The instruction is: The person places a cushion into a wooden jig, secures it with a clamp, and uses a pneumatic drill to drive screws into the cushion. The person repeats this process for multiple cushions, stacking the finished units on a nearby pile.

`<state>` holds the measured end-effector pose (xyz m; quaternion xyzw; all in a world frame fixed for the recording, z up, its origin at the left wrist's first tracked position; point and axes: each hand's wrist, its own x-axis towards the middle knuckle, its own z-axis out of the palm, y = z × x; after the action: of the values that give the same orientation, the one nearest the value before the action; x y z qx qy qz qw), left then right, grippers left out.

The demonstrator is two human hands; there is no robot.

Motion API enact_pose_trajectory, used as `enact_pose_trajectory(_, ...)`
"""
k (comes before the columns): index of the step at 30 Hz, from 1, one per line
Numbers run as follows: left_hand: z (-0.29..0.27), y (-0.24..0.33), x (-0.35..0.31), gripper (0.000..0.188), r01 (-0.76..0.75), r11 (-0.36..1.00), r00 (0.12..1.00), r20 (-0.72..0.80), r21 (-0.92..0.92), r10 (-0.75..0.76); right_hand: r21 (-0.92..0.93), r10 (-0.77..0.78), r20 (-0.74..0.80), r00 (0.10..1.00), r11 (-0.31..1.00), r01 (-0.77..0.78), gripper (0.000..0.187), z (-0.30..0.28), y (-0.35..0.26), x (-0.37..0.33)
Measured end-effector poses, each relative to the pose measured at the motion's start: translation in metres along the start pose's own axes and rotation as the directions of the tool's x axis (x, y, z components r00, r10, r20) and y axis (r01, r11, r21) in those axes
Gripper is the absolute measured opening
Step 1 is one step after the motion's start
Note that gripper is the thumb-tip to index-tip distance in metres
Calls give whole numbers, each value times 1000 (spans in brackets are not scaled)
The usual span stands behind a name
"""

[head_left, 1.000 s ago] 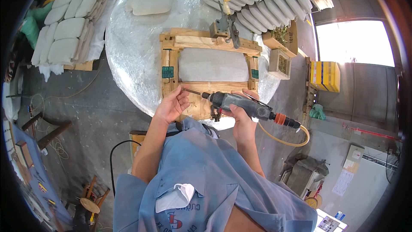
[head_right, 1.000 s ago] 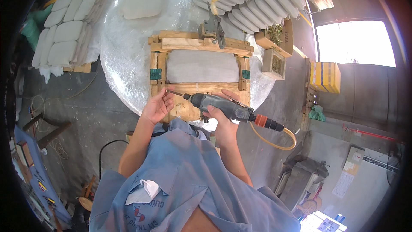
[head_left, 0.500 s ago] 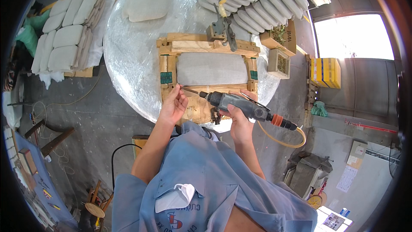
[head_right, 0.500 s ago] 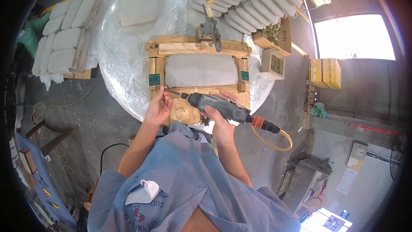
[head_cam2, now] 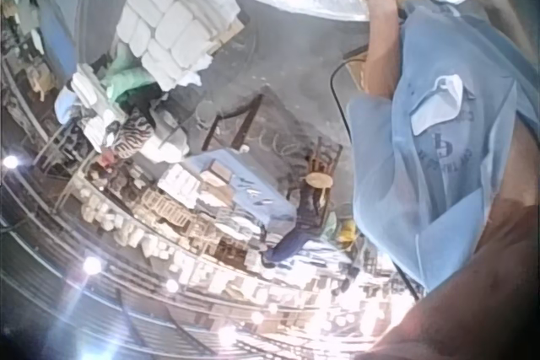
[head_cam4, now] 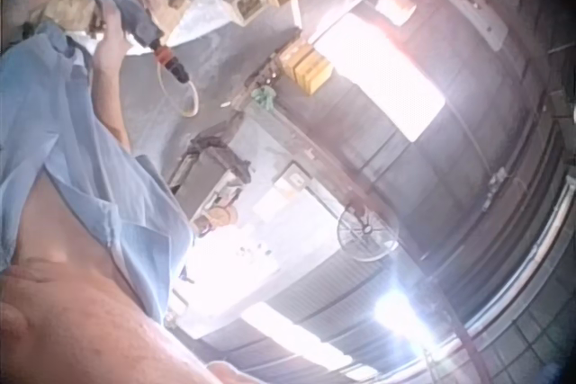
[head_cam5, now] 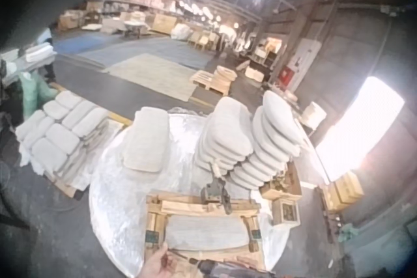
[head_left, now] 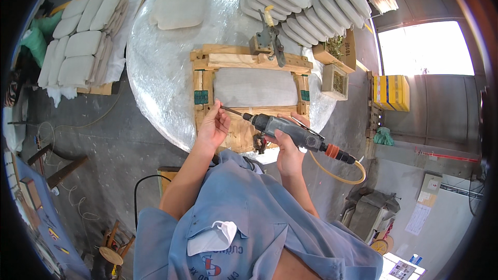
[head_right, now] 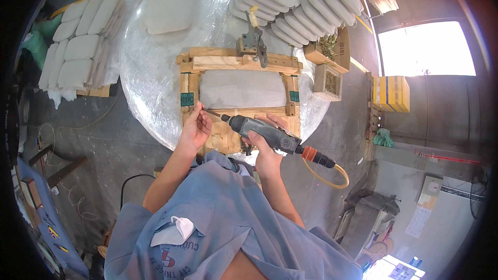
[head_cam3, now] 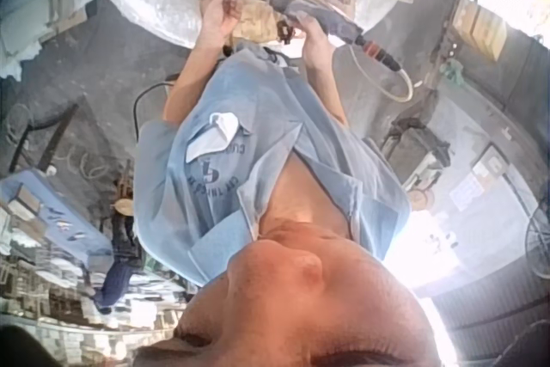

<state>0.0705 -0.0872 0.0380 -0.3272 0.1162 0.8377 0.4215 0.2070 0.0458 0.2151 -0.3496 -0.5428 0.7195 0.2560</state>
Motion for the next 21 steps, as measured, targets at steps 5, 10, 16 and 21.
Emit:
enact_pose_trajectory(5, 1, -2, 1, 14, -12, 1000, 997, -70, 3, 13, -67, -14, 33, 999, 998, 16, 67, -3, 6, 0)
enact_pose_trajectory(10, -9, -1, 8, 14, 10, 1000, 999, -50, -12, -11, -88, -23, 46, 999, 996, 27, 65, 0, 8, 4)
enact_pose_trajectory(16, -10, 10, 7, 19, 66, 993, 996, -74, 98, -59, -148, -147, 114, 983, 975, 163, 66, 12, 23, 16)
enact_pose_trajectory(21, 6, 14, -19, 29, -389, 294, 854, 221, 873, 472, -301, -267, 220, 938, 896, 326, 61, 43, 40, 69)
